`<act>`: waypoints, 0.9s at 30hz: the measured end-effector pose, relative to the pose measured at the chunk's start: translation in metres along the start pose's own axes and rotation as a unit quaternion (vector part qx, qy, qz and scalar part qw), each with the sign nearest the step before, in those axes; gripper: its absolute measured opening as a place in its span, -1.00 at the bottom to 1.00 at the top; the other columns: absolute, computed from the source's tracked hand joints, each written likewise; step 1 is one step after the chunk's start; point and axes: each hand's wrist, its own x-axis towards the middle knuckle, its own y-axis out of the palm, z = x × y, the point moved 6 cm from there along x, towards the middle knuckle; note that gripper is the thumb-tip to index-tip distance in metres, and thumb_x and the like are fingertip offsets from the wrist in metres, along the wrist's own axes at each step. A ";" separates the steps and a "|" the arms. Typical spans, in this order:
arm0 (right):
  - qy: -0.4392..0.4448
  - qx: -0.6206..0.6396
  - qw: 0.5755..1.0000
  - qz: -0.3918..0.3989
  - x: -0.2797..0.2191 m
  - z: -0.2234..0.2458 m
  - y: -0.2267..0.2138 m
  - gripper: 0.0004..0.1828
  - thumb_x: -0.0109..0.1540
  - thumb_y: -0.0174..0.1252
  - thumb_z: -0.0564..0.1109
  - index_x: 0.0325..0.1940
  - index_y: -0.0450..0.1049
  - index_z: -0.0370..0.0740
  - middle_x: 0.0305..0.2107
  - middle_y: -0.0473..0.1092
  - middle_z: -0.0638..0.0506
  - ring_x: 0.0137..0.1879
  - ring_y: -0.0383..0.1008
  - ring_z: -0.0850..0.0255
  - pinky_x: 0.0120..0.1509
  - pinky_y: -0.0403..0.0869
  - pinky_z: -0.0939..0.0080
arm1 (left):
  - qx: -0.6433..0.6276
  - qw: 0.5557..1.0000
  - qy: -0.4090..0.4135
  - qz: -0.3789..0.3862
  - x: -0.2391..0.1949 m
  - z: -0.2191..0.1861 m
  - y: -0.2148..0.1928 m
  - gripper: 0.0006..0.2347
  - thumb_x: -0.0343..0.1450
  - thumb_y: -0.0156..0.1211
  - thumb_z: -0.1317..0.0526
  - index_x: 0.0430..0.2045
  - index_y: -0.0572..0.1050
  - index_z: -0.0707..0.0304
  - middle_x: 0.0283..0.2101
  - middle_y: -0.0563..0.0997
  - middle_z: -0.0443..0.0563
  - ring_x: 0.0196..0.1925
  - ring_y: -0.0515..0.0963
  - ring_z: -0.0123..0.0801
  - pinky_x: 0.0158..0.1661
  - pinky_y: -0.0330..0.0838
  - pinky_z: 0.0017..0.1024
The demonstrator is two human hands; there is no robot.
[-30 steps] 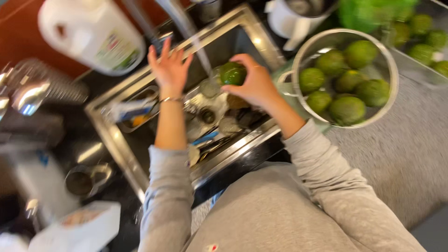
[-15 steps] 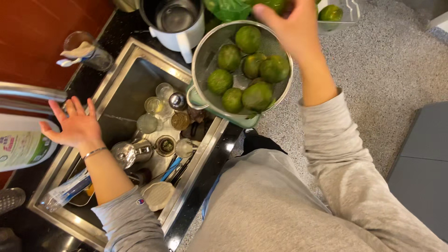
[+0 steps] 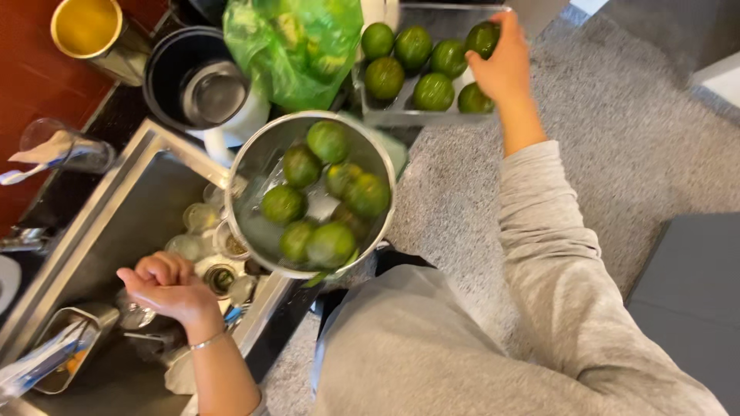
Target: The person washes limes under running water in a kitchen sink, placing them into a colander and then into a clear plastic container. The person then stores the container of limes in a refrigerator.
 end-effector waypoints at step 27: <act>-0.006 0.135 0.984 0.115 -0.015 -0.082 0.006 -0.52 0.54 0.21 -0.09 0.53 0.29 -0.13 0.57 0.10 -0.17 0.72 0.10 -0.08 0.76 0.20 -0.10 | 0.433 0.886 -0.026 0.165 -0.046 -0.005 0.140 -0.90 0.60 0.17 0.28 -0.19 0.51 0.36 -0.25 0.55 0.02 -0.27 0.51 -0.44 -0.23 0.43 -0.50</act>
